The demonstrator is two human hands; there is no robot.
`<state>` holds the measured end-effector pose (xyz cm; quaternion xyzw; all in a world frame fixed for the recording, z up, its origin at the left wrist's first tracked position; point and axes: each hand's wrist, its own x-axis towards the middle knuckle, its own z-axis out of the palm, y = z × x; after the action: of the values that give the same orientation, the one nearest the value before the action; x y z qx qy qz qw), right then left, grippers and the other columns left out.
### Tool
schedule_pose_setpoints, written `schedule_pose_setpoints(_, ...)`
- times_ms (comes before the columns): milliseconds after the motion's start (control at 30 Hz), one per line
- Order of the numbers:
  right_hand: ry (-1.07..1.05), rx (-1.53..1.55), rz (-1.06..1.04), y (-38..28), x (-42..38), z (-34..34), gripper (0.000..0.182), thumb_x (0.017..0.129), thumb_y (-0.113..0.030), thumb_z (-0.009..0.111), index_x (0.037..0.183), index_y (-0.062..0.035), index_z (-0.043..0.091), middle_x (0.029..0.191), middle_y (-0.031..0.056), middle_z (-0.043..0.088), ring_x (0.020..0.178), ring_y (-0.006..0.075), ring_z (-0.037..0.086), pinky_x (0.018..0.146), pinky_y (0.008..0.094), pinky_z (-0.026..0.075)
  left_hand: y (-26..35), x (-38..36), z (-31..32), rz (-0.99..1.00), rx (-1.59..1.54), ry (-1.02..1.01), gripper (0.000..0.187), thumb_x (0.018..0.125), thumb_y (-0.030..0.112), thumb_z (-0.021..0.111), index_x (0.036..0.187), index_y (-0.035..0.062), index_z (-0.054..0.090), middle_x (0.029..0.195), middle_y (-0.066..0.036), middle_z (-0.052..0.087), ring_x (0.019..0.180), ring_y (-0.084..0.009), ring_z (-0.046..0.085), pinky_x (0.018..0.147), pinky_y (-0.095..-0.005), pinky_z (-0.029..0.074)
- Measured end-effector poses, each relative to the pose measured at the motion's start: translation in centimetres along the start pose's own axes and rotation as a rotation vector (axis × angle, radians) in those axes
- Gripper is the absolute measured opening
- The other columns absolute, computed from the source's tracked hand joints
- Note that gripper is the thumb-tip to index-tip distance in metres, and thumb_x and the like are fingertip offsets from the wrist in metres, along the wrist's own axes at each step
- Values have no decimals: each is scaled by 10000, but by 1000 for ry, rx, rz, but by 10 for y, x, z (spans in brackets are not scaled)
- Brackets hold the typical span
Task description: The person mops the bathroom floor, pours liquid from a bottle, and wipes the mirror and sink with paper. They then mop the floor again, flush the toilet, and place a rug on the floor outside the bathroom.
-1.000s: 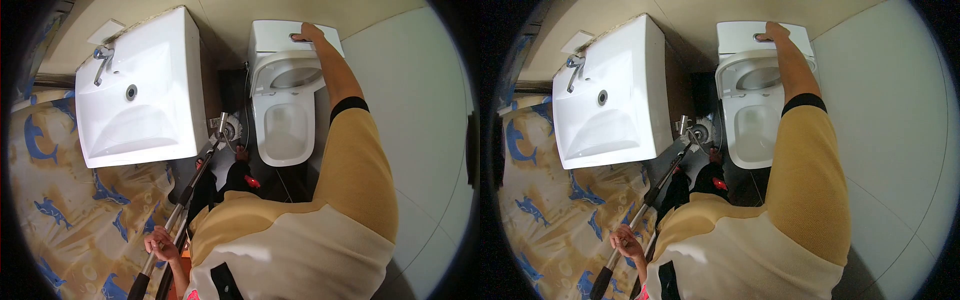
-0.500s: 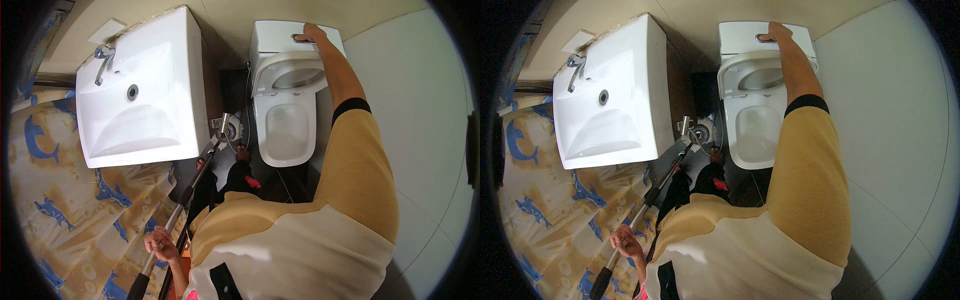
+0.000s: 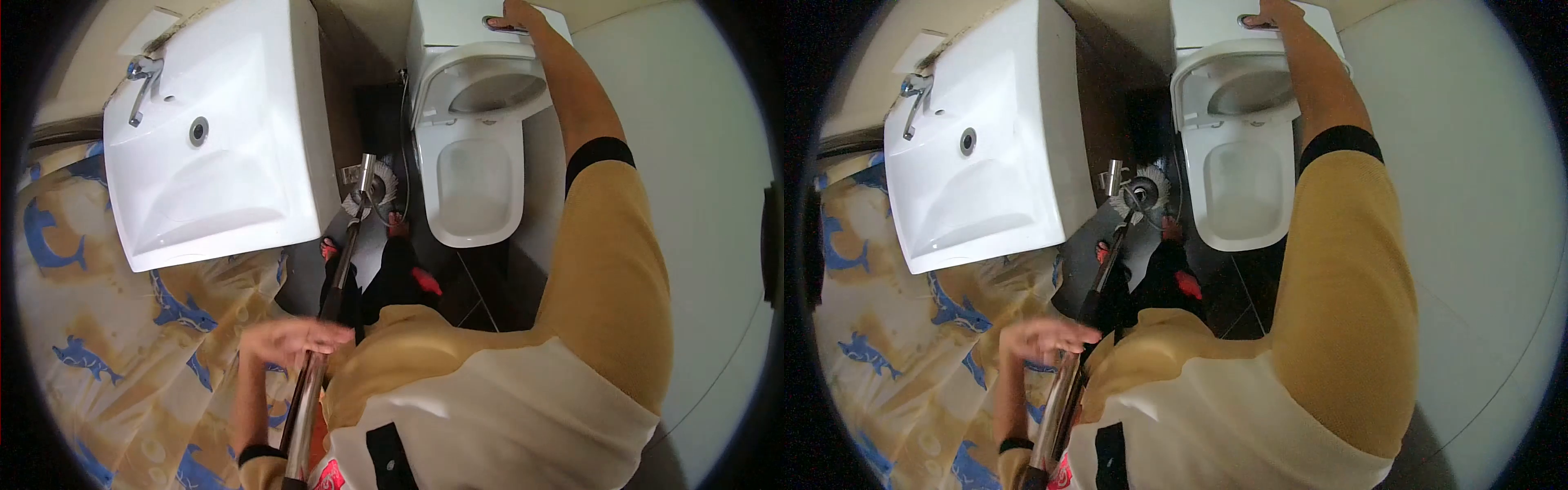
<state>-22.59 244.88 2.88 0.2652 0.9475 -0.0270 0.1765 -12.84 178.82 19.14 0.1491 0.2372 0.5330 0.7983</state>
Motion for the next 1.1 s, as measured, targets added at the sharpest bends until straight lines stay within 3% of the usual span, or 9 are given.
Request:
schedule_pose_setpoints(33,-32,2,34,-3,-6,-4,417,763,-319,624,966,44,589,962,190,620,910,332,589,735,416,476,6,11,-12,-129,-305,97,493,829,156,596,1265,47,392,1357,-200,321,1232,-331,390,956,-424,401)
schedule_pose_setpoints(167,-30,7,78,-15,-16,-16,531,667,-430,708,936,19,614,928,171,645,892,314,618,680,415,501,-25,86,-51,-766,569,181,467,857,330,589,1183,33,433,1215,-171,471,952,-240,584,787,-326,520)
schedule_pose_setpoints(433,295,-56,-77,-45,-38,-25,411,682,-360,701,879,-11,606,929,168,637,902,304,613,712,413,497,-91,73,-78,-564,937,224,429,808,381,629,1004,10,545,924,-153,614,861,-275,597,735,-348,459)
schedule_pose_setpoints(567,609,585,-179,-94,-202,-65,299,752,-163,639,999,-22,547,1037,178,574,1054,318,517,892,402,411,-90,75,-81,-579,861,190,416,814,366,633,989,1,536,877,-123,614,803,-232,593,707,-321,460)
schedule_pose_setpoints(600,809,582,-201,-90,-236,-31,420,751,-387,673,973,-49,558,881,127,619,826,299,601,697,424,465,-87,76,-78,-606,856,192,414,812,364,637,978,-1,533,854,-110,607,764,-211,584,673,-311,459)
schedule_pose_setpoints(667,536,898,71,-107,-325,37,255,828,-289,573,893,-44,547,764,151,578,710,341,574,650,434,448,-78,74,-74,-670,856,197,409,809,360,646,956,-4,528,807,-83,593,686,-170,566,607,-292,456)
schedule_pose_setpoints(833,-783,802,410,-187,-550,207,764,834,-613,391,1039,102,567,1047,319,558,1044,417,530,920,455,387,-91,56,-87,-749,822,172,405,801,357,655,950,5,523,733,-49,557,578,-109,515,481,-263,423)
schedule_pose_setpoints(933,-711,1130,829,-226,-603,219,748,825,-618,426,911,102,608,916,321,595,937,426,583,790,438,463,-91,50,-93,-807,907,97,402,794,356,656,953,12,522,714,-40,557,567,-123,514,479,-268,432)
schedule_pose_setpoints(1100,-291,1000,885,-277,-612,239,610,775,-527,575,863,76,610,892,284,603,862,390,601,741,440,475,-87,46,-83,-952,1082,4,407,771,349,674,952,17,522,734,-44,573,625,-137,533,497,-277,446)
